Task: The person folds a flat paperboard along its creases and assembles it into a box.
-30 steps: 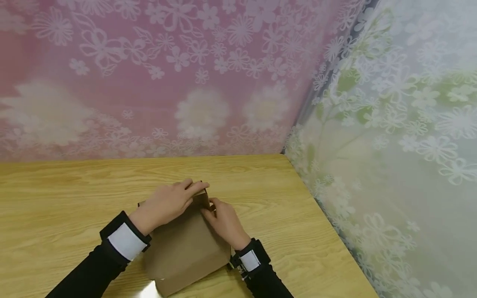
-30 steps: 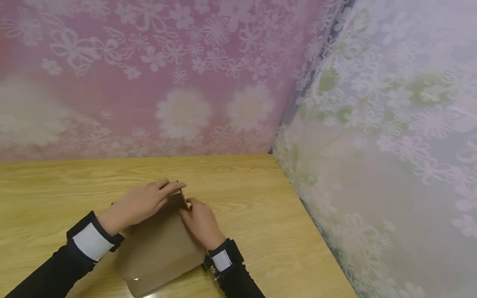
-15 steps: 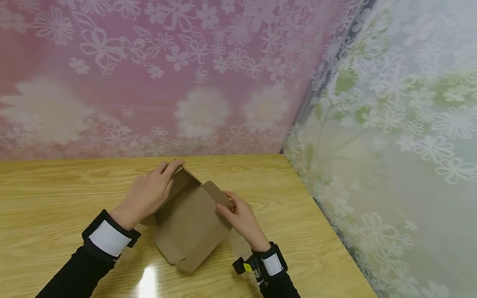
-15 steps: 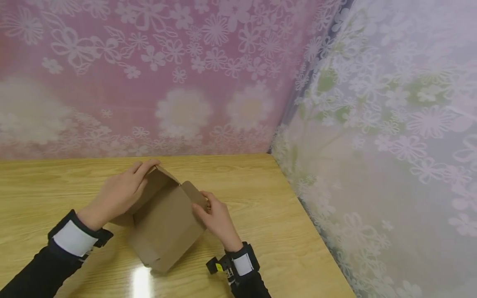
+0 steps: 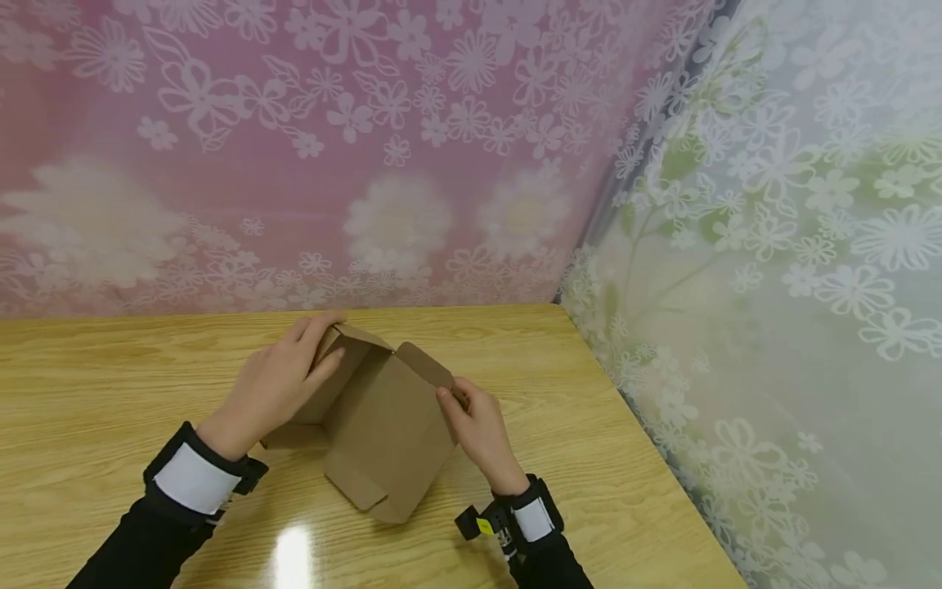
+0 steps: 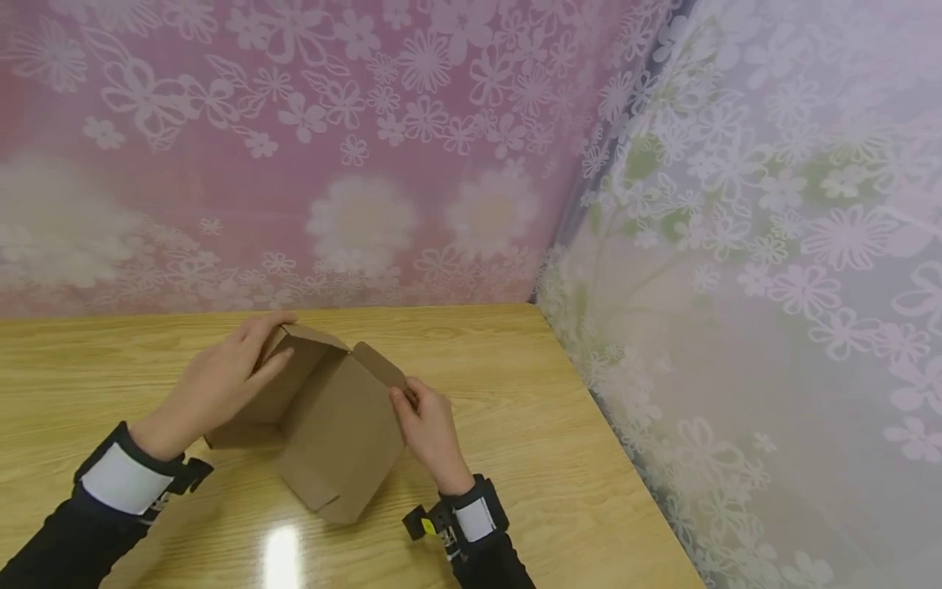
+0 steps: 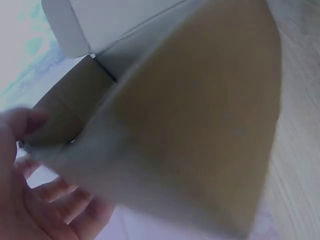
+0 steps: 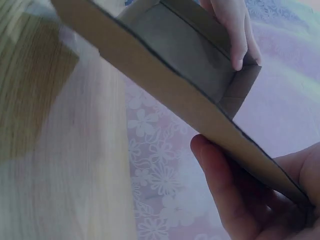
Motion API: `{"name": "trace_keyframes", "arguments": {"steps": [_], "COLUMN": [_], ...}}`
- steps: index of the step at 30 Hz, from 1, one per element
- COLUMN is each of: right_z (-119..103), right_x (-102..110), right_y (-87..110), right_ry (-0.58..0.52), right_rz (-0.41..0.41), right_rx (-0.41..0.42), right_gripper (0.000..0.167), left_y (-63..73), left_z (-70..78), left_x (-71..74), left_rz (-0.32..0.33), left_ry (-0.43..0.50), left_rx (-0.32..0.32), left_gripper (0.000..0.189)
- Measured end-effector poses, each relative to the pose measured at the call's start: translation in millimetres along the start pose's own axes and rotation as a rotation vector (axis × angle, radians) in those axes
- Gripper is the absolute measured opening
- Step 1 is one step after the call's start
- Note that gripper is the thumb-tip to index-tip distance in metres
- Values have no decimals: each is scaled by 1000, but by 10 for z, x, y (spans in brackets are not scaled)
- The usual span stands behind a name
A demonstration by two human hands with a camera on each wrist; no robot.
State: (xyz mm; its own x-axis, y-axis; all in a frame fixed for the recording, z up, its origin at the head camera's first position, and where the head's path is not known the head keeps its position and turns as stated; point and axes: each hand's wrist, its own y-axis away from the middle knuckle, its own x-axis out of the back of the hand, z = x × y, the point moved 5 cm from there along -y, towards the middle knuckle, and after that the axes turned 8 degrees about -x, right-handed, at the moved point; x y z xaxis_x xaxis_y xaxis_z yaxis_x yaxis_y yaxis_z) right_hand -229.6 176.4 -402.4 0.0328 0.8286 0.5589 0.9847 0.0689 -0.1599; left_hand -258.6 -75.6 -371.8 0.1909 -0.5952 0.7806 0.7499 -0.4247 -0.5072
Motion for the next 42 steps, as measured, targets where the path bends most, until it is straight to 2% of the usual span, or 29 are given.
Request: {"name": "trace_keyframes", "arguments": {"steps": [4,8,10,12,15,18,25,30,34,38,40,42], "right_z": [-107,-292,-408,-530,-690,-850,-1119,-1259,-1354,-1356,-1310,-1224], "right_x": [13,67,108,140,171,174,132,54,-17,-30,8,75], "right_y": [-39,-126,-171,-205,-237,-253,-304,-330,-335,-365,-395,-436], "right_ry": [65,180,231,285,378,461,582,660,712,674,598,497], "right_rz": [-8,-21,-21,-25,-28,-40,-93,-156,-170,-189,-195,-167], "right_rx": [51,141,196,247,334,415,551,607,631,588,526,463], "right_gripper": [17,20,14,12,20,23,24,29,30,29,31,39], "left_y": [-15,-56,-81,-109,-149,-164,-147,-140,-129,-75,-20,47], "left_z": [-8,-31,-42,-48,-22,8,23,40,61,20,-44,-130], "left_x": [86,198,235,248,222,187,126,95,88,46,18,-3], "left_rz": [-70,-134,-169,-204,-250,-265,-193,-114,-64,-13,20,66], "left_ry": [6,22,47,68,95,115,184,198,202,205,202,198], "left_rx": [13,19,12,-4,-42,-83,-147,-177,-189,-155,-98,-25], "left_gripper": [47,48,49,48,46,43,23,15,12,5,3,5]}}
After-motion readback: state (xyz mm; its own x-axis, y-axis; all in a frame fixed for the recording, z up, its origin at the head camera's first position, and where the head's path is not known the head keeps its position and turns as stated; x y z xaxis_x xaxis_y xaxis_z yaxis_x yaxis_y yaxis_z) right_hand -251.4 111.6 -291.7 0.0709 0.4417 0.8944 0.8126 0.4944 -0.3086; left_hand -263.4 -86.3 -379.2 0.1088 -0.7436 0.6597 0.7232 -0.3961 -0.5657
